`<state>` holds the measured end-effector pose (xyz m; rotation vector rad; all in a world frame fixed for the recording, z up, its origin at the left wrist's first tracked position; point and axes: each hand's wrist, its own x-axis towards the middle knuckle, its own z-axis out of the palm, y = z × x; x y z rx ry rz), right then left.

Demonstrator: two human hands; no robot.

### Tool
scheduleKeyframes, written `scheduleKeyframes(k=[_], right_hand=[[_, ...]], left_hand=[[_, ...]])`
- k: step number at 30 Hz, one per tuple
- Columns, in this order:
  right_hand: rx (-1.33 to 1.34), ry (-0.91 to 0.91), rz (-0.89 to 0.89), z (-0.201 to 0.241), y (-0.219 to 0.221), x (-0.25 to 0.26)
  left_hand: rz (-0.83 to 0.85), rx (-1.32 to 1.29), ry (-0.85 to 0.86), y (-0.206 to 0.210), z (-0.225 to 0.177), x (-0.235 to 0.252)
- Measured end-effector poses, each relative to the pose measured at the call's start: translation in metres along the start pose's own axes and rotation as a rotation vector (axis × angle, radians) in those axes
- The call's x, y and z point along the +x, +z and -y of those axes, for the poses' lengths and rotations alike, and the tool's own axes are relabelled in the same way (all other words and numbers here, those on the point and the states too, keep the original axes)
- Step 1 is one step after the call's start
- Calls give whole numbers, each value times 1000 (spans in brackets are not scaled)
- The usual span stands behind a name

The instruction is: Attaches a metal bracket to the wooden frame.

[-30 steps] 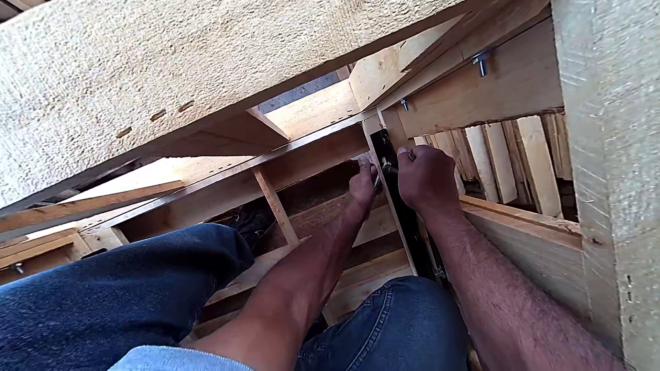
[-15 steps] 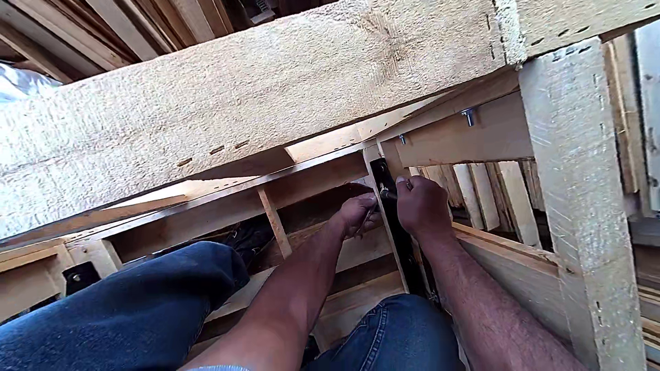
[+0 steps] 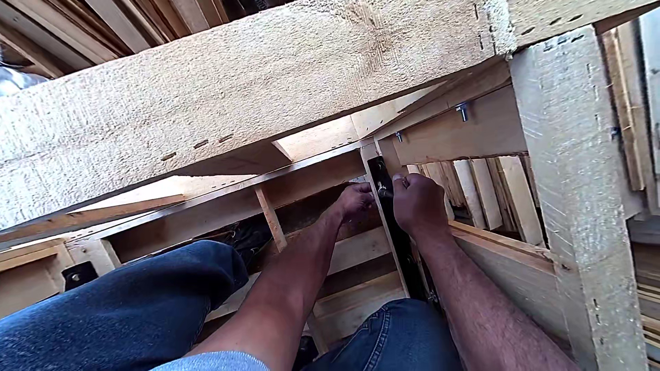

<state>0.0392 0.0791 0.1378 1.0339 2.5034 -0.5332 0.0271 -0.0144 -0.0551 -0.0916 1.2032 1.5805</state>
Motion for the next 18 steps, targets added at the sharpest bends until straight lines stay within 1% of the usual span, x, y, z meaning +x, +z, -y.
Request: scheduleKeyframes(k=[5, 8, 12, 14, 16, 18], right_hand=[[-15, 6, 2, 2, -1, -1], [-4, 16, 16, 2, -2, -1], [-5, 21, 9, 2, -1, -1], [-6, 23, 8, 2, -2, -1], [-5, 25, 9, 2, -2, 0], [-7, 25, 15, 2, -1, 0]], left_hand=[[152, 262, -36, -19, -24, -1], [188, 533, -57, -23, -49, -1], [229, 759, -245, -22, -85, 5], [285, 779, -313, -24, -97, 8], [331, 753, -335, -28, -102, 9], [323, 630, -367, -28, -105, 6]])
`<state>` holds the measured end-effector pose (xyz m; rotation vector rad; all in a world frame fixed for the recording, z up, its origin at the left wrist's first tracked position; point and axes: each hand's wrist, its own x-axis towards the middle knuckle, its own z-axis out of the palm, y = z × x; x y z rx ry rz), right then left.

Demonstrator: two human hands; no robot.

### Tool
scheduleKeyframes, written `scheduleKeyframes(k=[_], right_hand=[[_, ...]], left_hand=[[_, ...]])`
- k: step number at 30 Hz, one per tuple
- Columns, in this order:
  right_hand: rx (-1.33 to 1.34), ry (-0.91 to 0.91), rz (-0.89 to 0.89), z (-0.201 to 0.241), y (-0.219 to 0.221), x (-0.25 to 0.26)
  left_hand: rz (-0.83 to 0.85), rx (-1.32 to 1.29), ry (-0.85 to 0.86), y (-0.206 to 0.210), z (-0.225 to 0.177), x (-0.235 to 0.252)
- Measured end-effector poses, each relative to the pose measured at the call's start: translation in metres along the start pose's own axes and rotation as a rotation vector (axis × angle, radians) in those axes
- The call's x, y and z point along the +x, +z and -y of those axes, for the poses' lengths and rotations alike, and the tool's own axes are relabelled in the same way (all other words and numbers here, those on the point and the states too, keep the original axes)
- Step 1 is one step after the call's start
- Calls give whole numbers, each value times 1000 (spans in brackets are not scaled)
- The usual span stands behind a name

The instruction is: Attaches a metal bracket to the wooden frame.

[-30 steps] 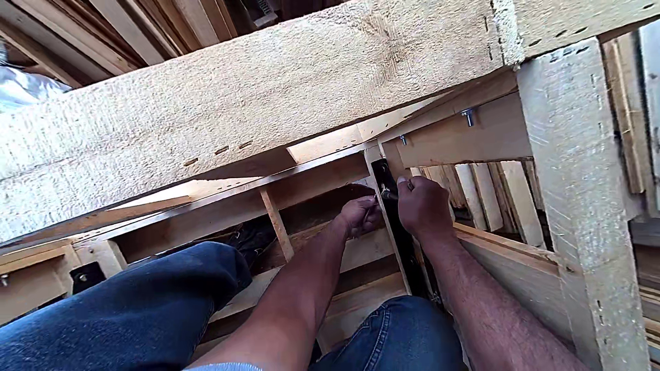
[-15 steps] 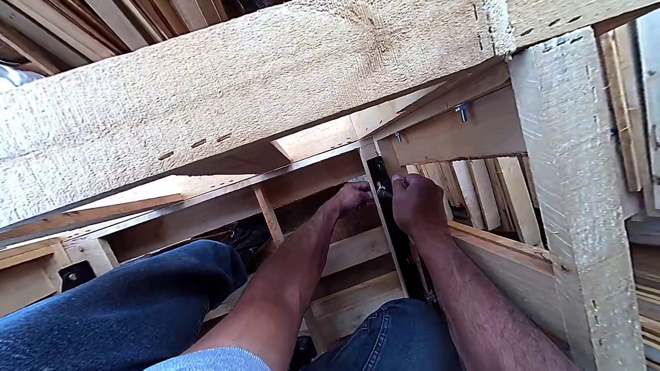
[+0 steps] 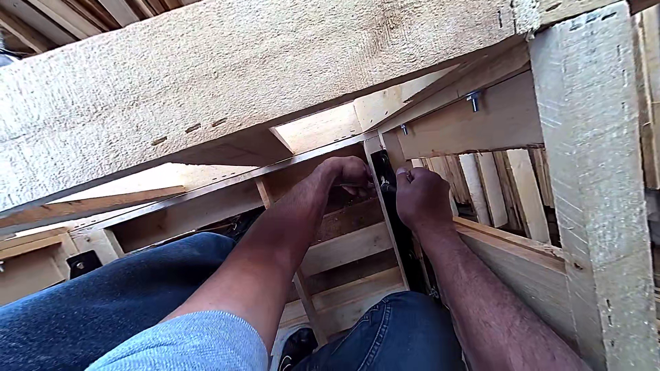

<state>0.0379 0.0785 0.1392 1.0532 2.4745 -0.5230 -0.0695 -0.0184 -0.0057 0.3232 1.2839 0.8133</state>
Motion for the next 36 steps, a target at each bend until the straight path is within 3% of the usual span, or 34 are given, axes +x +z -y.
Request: scheduleKeyframes(k=[3, 14, 18, 23, 27, 31, 36], right_hand=[[16, 0, -2, 0, 0, 0], [-7, 10, 3, 0, 0, 0], [-8, 6, 15, -1, 0, 1], [11, -13, 20, -2, -1, 2], [2, -18, 16, -3, 1, 3], [1, -25, 5, -3, 1, 2], [20, -51, -19, -5, 3, -2]], left_hand=[[-34, -123, -39, 1, -4, 2], [57, -55, -106, -8, -9, 12], [96, -101, -80, -9, -7, 18], [118, 31, 55, -8, -4, 21], [133, -121, 54, -6, 2, 20], [56, -46, 69, 0, 6, 11], [-55, -154, 132, 15, 8, 7]])
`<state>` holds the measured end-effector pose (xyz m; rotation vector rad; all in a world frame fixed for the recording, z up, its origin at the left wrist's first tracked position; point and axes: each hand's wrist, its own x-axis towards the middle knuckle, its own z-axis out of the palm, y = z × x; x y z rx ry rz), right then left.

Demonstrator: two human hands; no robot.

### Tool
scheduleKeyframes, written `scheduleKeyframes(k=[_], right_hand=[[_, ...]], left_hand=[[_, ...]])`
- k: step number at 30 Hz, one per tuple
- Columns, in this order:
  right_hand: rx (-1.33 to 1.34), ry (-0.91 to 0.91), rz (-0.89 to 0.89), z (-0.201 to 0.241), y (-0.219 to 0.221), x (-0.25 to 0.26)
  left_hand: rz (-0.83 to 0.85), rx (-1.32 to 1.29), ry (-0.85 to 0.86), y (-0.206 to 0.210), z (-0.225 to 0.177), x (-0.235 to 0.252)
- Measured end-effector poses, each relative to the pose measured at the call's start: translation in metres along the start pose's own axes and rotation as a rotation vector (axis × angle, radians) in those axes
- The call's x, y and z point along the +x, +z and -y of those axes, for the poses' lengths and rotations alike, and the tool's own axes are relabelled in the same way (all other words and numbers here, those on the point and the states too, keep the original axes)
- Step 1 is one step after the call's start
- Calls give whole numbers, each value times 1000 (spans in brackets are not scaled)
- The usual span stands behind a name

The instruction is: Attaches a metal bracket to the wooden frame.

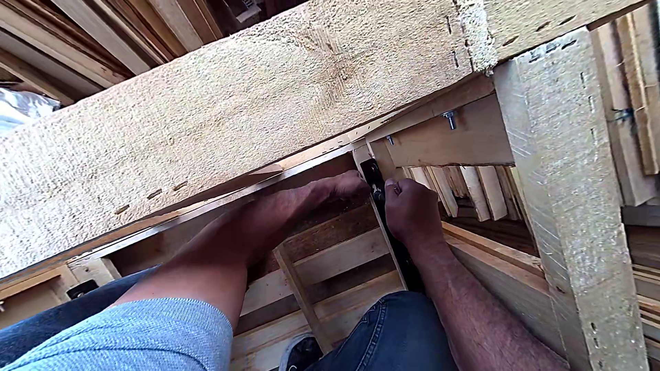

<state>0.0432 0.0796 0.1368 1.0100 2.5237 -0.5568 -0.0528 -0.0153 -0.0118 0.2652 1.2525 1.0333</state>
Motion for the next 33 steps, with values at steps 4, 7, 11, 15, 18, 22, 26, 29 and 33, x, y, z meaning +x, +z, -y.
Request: scheduleKeyframes(k=[4, 7, 11, 15, 18, 22, 26, 29, 33], right_hand=[[4, 26, 26, 1, -2, -1], [24, -7, 5, 1, -2, -4], [1, 36, 50, 3, -4, 4], [6, 39, 70, 6, -7, 3], [3, 32, 65, 4, -7, 3], [13, 23, 58, 4, -5, 3], [21, 40, 59, 5, -6, 1], [6, 49, 57, 6, -7, 1], [-136, 58, 137, 12, -10, 4]], left_hand=[[-69, -105, 38, 8, 2, 2], [-119, -126, 46, 13, 6, 0], [-196, -66, 130, 18, 25, 6], [-217, -212, 210, 31, 35, 4], [-332, -477, 100, 51, 41, 4], [-413, -673, 113, 67, 53, 11], [-241, -649, 169, 55, 65, 9], [-51, -643, 183, 40, 72, 12], [-8, -571, 177, 28, 68, 16]])
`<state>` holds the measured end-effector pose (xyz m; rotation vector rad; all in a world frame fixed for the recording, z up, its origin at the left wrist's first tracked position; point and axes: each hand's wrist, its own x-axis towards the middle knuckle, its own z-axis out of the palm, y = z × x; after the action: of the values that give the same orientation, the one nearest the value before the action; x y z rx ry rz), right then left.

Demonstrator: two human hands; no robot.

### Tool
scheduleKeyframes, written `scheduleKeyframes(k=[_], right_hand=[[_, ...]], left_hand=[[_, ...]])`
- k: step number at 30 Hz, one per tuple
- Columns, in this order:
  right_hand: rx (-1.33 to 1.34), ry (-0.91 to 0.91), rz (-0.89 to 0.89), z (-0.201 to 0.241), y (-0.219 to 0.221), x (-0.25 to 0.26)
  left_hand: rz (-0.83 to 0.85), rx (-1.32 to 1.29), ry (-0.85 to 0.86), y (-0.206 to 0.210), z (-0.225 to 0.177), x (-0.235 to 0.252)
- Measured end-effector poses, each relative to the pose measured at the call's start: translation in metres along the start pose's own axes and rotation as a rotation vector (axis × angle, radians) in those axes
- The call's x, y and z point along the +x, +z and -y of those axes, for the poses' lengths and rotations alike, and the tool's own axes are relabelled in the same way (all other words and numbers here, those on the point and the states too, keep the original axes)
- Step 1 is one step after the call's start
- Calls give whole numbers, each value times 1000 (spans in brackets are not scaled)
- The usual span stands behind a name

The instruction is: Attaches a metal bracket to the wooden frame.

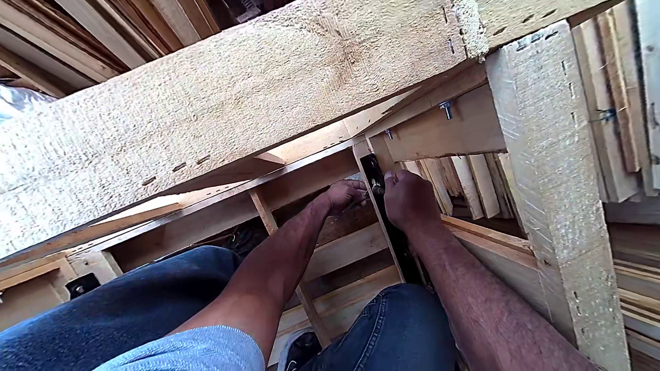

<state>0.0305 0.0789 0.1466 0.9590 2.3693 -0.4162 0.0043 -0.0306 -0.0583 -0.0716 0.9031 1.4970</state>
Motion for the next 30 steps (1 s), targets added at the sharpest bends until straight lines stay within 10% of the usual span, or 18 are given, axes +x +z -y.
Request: scheduleKeyframes(k=[5, 18, 30], right_hand=[[-89, -16, 228, 10, -16, 10], [253, -16, -5, -12, 1, 8], [224, -70, -26, -12, 1, 7]], left_hand=[[-49, 99, 42, 4, -5, 2], [-186, -130, 66, 22, 6, -2], [-123, 237, -384, 37, -7, -2]])
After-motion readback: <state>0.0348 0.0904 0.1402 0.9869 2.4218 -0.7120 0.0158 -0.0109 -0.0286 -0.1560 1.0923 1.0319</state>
